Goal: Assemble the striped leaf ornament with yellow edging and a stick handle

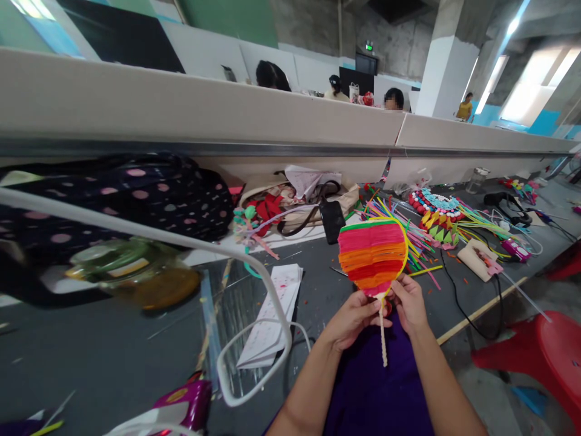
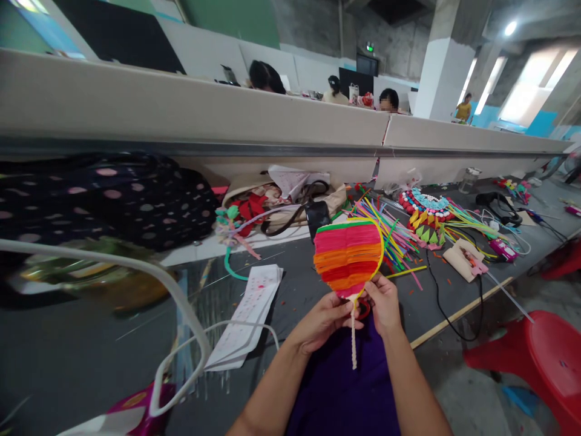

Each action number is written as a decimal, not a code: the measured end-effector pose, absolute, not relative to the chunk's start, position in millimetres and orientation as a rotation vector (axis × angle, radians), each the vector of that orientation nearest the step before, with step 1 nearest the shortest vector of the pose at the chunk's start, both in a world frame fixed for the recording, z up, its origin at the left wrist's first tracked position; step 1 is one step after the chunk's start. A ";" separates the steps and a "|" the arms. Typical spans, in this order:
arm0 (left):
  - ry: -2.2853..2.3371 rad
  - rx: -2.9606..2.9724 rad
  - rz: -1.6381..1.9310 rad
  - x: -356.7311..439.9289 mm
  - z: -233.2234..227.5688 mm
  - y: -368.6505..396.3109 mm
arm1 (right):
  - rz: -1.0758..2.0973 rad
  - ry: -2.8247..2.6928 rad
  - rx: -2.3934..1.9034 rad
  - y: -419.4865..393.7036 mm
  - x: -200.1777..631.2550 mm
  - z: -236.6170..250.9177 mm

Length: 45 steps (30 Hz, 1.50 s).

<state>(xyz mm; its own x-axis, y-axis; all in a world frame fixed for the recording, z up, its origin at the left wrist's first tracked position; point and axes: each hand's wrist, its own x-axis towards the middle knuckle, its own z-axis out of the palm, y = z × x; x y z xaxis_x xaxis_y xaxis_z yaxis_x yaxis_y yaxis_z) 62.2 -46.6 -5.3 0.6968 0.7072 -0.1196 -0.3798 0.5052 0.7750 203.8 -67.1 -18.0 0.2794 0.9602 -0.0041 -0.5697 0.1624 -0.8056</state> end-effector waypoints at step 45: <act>0.595 0.749 0.942 57.7 -6.4 -36.0 | 1.114 -0.673 -0.985 -77.8 207.2 -22.0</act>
